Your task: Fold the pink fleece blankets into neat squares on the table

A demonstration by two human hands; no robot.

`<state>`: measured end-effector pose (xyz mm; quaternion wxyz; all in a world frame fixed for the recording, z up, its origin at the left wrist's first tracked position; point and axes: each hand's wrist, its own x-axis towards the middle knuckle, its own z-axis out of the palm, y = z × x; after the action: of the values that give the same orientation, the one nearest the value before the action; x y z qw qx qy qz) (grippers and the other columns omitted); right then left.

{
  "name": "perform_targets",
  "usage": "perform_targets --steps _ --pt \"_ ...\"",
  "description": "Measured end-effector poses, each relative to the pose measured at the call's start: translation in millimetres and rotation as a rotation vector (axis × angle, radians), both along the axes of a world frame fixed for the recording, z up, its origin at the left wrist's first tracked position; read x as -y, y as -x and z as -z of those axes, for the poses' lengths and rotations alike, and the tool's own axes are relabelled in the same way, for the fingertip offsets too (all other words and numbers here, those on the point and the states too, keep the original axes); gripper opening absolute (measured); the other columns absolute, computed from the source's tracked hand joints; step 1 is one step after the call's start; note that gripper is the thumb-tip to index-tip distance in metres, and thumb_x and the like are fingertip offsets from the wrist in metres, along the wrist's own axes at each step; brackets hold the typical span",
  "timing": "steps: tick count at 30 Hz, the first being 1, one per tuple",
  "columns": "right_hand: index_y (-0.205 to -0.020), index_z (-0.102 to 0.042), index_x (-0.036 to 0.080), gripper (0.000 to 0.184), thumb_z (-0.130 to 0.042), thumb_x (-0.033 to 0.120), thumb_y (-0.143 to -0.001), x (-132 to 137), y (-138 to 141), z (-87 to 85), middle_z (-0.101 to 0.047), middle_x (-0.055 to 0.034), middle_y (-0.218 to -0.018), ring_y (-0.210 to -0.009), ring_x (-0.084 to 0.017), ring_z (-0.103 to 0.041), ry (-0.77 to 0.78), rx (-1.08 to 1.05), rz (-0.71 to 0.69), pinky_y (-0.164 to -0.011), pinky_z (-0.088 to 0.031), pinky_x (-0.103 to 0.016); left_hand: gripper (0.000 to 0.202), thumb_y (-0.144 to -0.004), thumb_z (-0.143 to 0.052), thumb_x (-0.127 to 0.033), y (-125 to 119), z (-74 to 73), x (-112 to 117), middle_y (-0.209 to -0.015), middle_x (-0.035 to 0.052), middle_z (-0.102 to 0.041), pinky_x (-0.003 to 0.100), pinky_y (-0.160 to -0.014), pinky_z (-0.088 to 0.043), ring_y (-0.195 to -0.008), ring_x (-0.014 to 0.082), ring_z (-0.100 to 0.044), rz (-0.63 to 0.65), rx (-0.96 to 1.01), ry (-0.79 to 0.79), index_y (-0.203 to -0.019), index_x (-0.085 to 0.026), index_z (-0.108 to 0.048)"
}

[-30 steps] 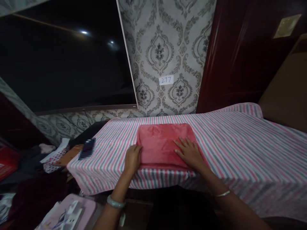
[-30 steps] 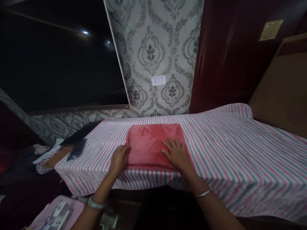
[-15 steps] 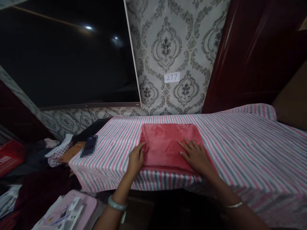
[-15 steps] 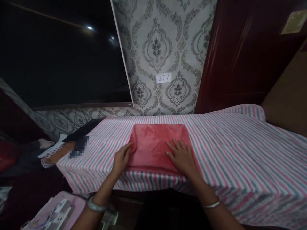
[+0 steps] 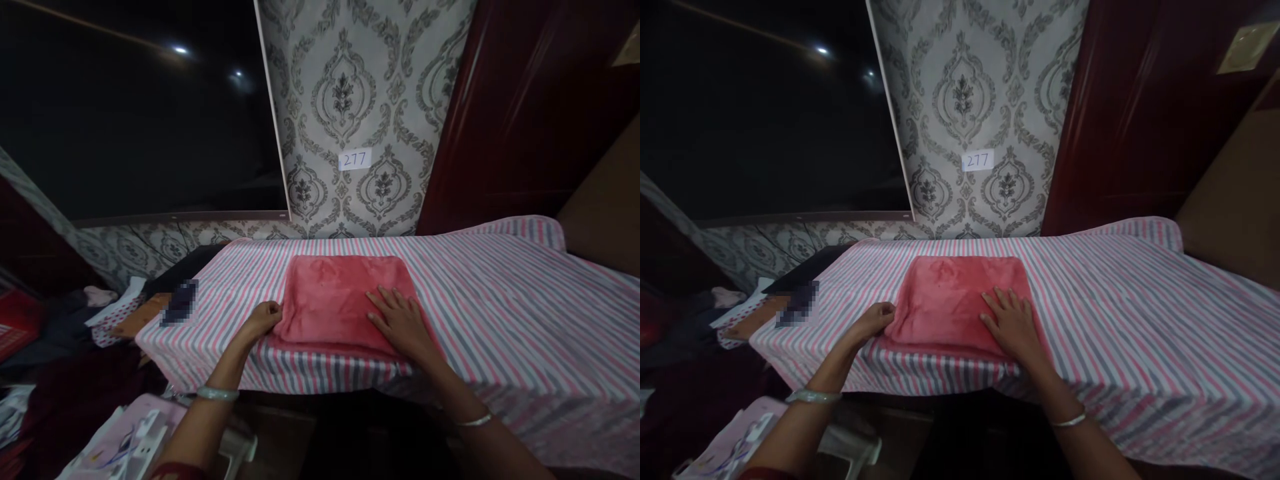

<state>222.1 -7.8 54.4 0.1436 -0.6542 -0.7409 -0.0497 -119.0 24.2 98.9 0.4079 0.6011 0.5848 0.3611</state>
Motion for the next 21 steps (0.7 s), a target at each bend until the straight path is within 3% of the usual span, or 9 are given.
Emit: perform_targets --steps 4,9,11,15,21 --pt "-0.149 -0.042 0.033 0.054 -0.035 0.051 -0.099 0 0 -0.6 -0.035 -0.0046 -0.158 -0.143 -0.035 -0.031 -0.008 0.006 0.004 -0.113 -0.023 -0.059 0.014 -0.055 -0.065 -0.025 -2 -13.1 0 -0.056 -0.0054 -0.048 0.020 -0.053 -0.033 -0.056 0.0080 -0.042 0.074 0.033 -0.041 -0.057 -0.017 -0.054" --pt "-0.149 -0.042 0.034 0.054 -0.033 0.052 -0.099 0 -1 1.3 -0.036 -0.0044 -0.158 -0.144 -0.034 -0.030 -0.025 -0.016 -0.010 -0.113 -0.023 -0.059 0.022 -0.065 -0.065 -0.036 -8 -16.4 6 -0.060 -0.0059 -0.048 0.020 -0.053 -0.033 -0.055 0.0081 -0.040 -0.015 0.175 -0.231 -0.067 -0.019 -0.052" --pt "-0.149 -0.042 0.034 0.054 -0.033 0.052 -0.099 0 0 0.8 -0.036 -0.0045 -0.158 -0.143 -0.034 -0.030 -0.029 -0.022 -0.012 -0.113 -0.022 -0.059 0.026 -0.065 -0.067 -0.040 -7 -13.8 10 -0.058 -0.0068 -0.046 0.020 -0.051 -0.031 -0.053 0.0079 -0.039 -0.022 0.183 -0.152 -0.070 -0.019 -0.052" --pt "-0.149 -0.041 0.034 0.055 -0.032 0.054 -0.099 2 3 -4.9 -0.035 -0.0043 -0.158 -0.144 -0.034 -0.029 -0.016 -0.050 -0.002 -0.114 -0.021 -0.058 0.037 -0.059 -0.076 -0.042 2 -12.7 14 -0.060 -0.0040 -0.054 0.021 -0.053 -0.036 -0.057 0.0118 -0.049 0.098 0.151 0.078 -0.082 -0.017 -0.062" --pt "-0.149 -0.041 0.035 0.056 -0.035 0.057 -0.099 3 3 -17.3 -0.033 -0.0043 -0.159 -0.146 -0.034 -0.025 0.028 -0.125 -0.012 -0.115 -0.017 -0.058 0.043 -0.055 -0.082 -0.041 14 -20.0 6 -0.059 -0.0009 -0.062 0.025 -0.054 -0.043 -0.059 0.0170 -0.057 0.131 0.092 0.186 -0.088 -0.016 -0.069"
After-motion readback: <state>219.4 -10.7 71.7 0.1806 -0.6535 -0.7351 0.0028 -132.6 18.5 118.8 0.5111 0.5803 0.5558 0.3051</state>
